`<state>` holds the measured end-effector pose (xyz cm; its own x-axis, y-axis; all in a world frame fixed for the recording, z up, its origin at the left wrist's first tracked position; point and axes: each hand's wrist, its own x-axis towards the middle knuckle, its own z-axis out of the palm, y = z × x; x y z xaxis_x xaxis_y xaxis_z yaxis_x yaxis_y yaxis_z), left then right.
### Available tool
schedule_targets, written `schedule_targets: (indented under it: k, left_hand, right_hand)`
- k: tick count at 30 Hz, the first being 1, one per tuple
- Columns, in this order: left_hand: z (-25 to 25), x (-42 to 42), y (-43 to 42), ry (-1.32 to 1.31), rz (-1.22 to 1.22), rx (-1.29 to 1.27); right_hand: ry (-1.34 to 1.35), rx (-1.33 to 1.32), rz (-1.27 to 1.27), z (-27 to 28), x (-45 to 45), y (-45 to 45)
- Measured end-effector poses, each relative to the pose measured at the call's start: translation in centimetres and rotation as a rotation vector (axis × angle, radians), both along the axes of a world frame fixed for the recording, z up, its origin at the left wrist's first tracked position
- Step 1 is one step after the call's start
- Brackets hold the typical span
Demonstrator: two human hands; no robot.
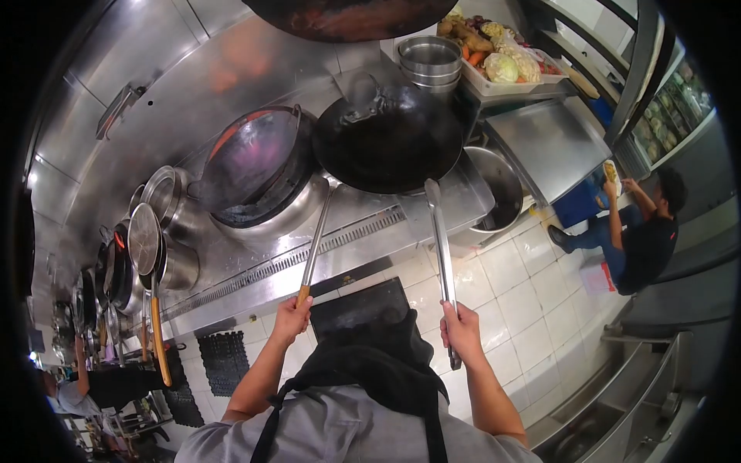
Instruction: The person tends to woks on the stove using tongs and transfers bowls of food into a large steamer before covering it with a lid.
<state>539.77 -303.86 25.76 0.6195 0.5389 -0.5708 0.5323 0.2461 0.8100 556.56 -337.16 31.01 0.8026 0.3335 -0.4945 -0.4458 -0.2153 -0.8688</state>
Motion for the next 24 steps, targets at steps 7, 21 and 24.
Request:
schedule_targets:
  k: [7,21,24]
  left_hand:
    - [1.0,-1.0,-0.4,-0.011,0.001,-0.007]
    - [0.0,-2.6,-1.2,-0.005,-0.019,0.000]
    - [-0.2,-2.8,-1.4,0.027,-0.051,0.015]
  right_hand:
    - [0.004,-0.006,-0.006,-0.4,-0.6,-0.7]
    - [-0.005,-0.078,0.027,0.6,-1.4,-3.0]
    - [0.004,-0.126,0.035,0.4,-1.4,-3.7]
